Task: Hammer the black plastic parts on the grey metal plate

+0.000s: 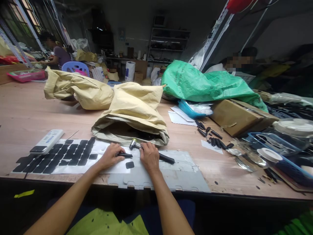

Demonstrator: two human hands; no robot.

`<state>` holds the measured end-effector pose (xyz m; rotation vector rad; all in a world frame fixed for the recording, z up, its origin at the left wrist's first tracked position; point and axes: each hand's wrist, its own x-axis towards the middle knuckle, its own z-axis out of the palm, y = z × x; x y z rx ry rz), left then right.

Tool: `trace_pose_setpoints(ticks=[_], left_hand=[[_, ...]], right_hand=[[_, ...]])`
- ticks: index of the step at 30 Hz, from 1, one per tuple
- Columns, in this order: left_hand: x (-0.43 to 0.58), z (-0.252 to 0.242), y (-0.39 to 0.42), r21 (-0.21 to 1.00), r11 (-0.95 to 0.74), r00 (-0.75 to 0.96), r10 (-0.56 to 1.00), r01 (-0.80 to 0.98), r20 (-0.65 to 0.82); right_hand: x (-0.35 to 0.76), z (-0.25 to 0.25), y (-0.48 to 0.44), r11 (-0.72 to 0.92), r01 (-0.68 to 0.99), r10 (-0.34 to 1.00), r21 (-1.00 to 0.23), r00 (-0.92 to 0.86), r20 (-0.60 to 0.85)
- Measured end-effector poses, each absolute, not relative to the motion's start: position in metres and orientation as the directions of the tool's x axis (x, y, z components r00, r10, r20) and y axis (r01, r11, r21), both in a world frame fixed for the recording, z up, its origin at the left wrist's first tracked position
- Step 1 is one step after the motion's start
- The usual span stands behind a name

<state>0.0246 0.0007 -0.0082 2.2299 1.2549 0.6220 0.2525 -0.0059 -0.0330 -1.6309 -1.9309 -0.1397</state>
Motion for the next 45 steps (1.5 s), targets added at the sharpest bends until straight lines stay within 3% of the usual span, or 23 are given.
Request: trace_pose_setpoints(ticks=[7,14,21,27,33,39,45], left_hand=[[0.025,-0.014,0.005,0.685,-0.373,0.4,0.907,0.626,0.129],[0.026,-0.014,0.003,0.726,-0.36,0.371,0.916,0.586,0.154],[0.026,-0.013,0.003,0.735,-0.365,0.371,0.914,0.571,0.166],[0.026,-0.015,0.004,0.761,-0.338,0.333,0.927,0.553,0.169],[0.026,-0.014,0.001,0.787,-0.304,0.306,0.939,0.537,0.154],[0.026,-0.014,0.002,0.768,-0.3,0.3,0.943,0.566,0.147],[0.025,-0.013,0.002,0.738,-0.322,0.341,0.931,0.593,0.133]], right_hand=[[0.251,-0.027,-0.014,0.363,0.886,0.787,-0.287,-0.126,0.604],[0.232,-0.008,-0.043,0.429,0.822,0.822,-0.375,-0.184,0.539],[0.217,-0.01,-0.059,0.433,0.826,0.801,-0.361,-0.168,0.575],[0.212,-0.017,-0.063,0.416,0.871,0.793,-0.262,-0.207,0.573],[0.218,-0.012,-0.062,0.356,0.873,0.771,-0.334,-0.072,0.633],[0.223,-0.018,-0.066,0.374,0.874,0.797,-0.309,-0.133,0.589],[0.233,-0.01,-0.04,0.314,0.888,0.769,-0.334,-0.031,0.639]])
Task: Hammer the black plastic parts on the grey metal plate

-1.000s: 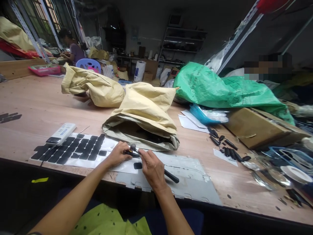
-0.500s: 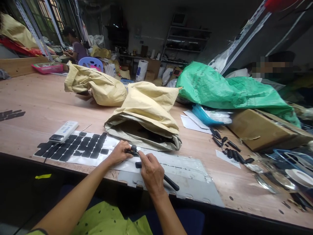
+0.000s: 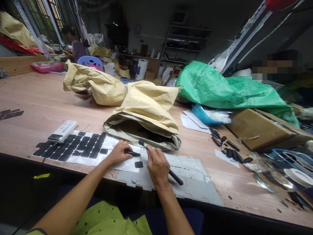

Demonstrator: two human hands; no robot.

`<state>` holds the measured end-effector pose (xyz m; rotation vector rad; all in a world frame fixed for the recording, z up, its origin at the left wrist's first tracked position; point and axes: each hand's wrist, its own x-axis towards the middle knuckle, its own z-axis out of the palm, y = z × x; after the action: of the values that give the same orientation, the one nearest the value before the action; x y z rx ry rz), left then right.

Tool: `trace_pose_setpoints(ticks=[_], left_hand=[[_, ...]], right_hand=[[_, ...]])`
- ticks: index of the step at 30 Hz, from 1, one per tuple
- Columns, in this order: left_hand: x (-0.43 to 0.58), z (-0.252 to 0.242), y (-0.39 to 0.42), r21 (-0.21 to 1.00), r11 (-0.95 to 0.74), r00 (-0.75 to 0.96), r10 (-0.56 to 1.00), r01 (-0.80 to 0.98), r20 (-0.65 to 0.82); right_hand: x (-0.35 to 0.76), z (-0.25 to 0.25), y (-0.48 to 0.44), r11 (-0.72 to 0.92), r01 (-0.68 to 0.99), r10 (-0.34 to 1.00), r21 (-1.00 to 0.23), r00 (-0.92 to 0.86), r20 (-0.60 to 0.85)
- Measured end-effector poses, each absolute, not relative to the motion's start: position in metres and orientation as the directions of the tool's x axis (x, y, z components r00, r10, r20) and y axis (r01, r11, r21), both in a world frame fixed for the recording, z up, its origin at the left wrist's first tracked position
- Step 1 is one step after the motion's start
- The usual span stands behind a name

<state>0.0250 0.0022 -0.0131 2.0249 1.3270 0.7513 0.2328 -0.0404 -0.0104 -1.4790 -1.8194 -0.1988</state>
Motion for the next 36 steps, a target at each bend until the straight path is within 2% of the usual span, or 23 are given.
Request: trace_pose_setpoints(ticks=[8,16,22,24,27,29,31,34,36], left_hand=[[0.026,-0.017,0.003,0.648,-0.386,0.401,0.906,0.657,0.133],[0.025,-0.016,0.001,0.658,-0.424,0.413,0.892,0.622,0.184],[0.022,-0.009,-0.02,0.785,-0.488,0.362,0.86,0.382,0.358],[0.025,-0.006,-0.045,0.776,-0.531,0.4,0.829,0.341,0.391],[0.032,-0.01,-0.091,0.723,-0.623,0.56,0.728,0.298,0.396],[0.037,-0.023,-0.117,0.694,-0.671,0.68,0.637,0.259,0.362],[0.041,-0.047,-0.133,0.734,-0.626,0.738,0.621,0.263,0.265],[0.039,-0.092,-0.139,0.845,-0.308,0.66,0.748,0.438,-0.07],[0.035,-0.119,-0.134,0.817,-0.074,0.503,0.818,0.571,-0.277]], right_hand=[[0.248,-0.038,0.0,0.283,0.946,0.769,-0.161,-0.123,0.627],[0.248,-0.04,-0.002,0.261,0.929,0.835,-0.263,-0.08,0.545],[0.247,-0.038,-0.002,0.244,0.923,0.852,-0.298,-0.057,0.521],[0.247,-0.038,-0.002,0.25,0.921,0.852,-0.3,-0.062,0.519],[0.247,-0.038,-0.002,0.251,0.924,0.849,-0.29,-0.066,0.524],[0.247,-0.038,-0.002,0.247,0.926,0.848,-0.284,-0.065,0.527],[0.247,-0.038,-0.002,0.243,0.928,0.848,-0.281,-0.063,0.526],[0.247,-0.038,-0.002,0.236,0.93,0.85,-0.283,-0.057,0.523],[0.246,-0.038,-0.002,0.236,0.929,0.85,-0.285,-0.055,0.524]])
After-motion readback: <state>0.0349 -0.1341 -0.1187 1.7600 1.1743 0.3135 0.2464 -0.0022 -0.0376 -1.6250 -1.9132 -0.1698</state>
